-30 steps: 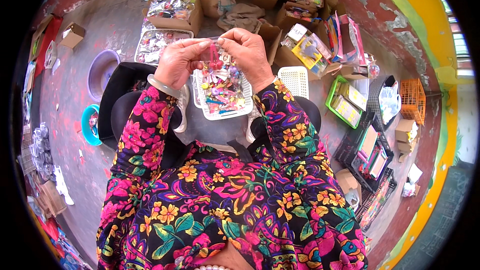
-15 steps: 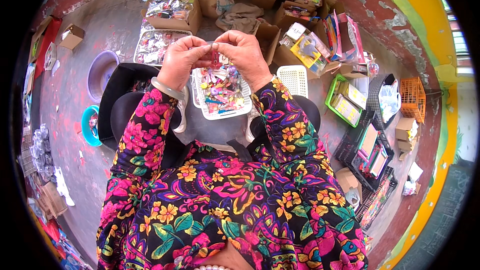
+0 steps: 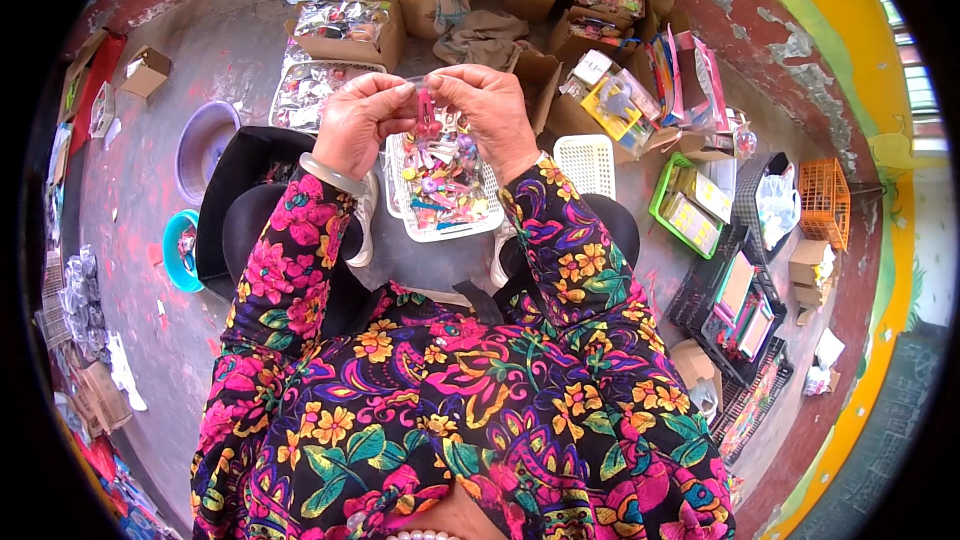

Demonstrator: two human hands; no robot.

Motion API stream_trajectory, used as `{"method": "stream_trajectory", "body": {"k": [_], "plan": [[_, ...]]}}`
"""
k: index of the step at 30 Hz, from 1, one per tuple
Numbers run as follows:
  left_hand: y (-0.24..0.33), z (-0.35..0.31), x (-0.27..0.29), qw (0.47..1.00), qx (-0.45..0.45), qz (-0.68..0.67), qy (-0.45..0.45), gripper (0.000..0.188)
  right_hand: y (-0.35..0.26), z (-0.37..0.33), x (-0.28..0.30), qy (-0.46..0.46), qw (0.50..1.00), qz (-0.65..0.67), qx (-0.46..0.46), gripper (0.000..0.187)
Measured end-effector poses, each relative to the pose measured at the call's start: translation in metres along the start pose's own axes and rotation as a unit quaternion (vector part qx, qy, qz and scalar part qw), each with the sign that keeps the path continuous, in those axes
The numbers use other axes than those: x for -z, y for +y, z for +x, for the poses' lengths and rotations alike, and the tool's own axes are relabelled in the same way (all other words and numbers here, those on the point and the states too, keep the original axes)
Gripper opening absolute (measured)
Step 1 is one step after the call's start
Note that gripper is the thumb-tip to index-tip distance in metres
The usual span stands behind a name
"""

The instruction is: The person sits on the floor and sorts small colorful craft items from a white basket into small clear plastic bags. They pick up items, place them into bags, and seal the bags one by one.

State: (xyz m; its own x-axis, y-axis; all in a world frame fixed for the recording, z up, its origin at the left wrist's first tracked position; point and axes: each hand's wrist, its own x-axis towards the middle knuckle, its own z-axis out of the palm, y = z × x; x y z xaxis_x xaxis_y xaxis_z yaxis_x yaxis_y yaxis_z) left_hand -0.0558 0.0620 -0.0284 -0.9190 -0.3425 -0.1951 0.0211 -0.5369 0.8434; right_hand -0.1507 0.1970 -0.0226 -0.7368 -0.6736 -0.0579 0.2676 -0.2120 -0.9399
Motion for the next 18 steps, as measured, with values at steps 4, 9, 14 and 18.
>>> {"method": "stream_trajectory", "body": {"k": [4, 9, 14, 18], "plan": [[0.003, 0.003, -0.002, 1.0, 0.006, -0.015, -0.002, 0.011, 0.0, 0.002, 0.01, -0.007, 0.999, -0.041, 0.004, 0.012], [0.0, 0.0, 0.0, 0.998, 0.054, 0.01, -0.027, 0.015, 0.004, 0.002, 0.001, -0.02, 0.994, -0.1, 0.04, 0.007], [0.008, -0.008, -0.004, 0.998, 0.021, 0.005, -0.055, 0.021, 0.0, -0.009, -0.008, -0.001, 0.998, -0.037, 0.057, 0.01], [0.008, -0.004, 0.007, 0.999, -0.043, -0.012, -0.012, 0.017, 0.011, 0.001, 0.002, 0.018, 0.998, -0.022, 0.056, 0.02]]}}
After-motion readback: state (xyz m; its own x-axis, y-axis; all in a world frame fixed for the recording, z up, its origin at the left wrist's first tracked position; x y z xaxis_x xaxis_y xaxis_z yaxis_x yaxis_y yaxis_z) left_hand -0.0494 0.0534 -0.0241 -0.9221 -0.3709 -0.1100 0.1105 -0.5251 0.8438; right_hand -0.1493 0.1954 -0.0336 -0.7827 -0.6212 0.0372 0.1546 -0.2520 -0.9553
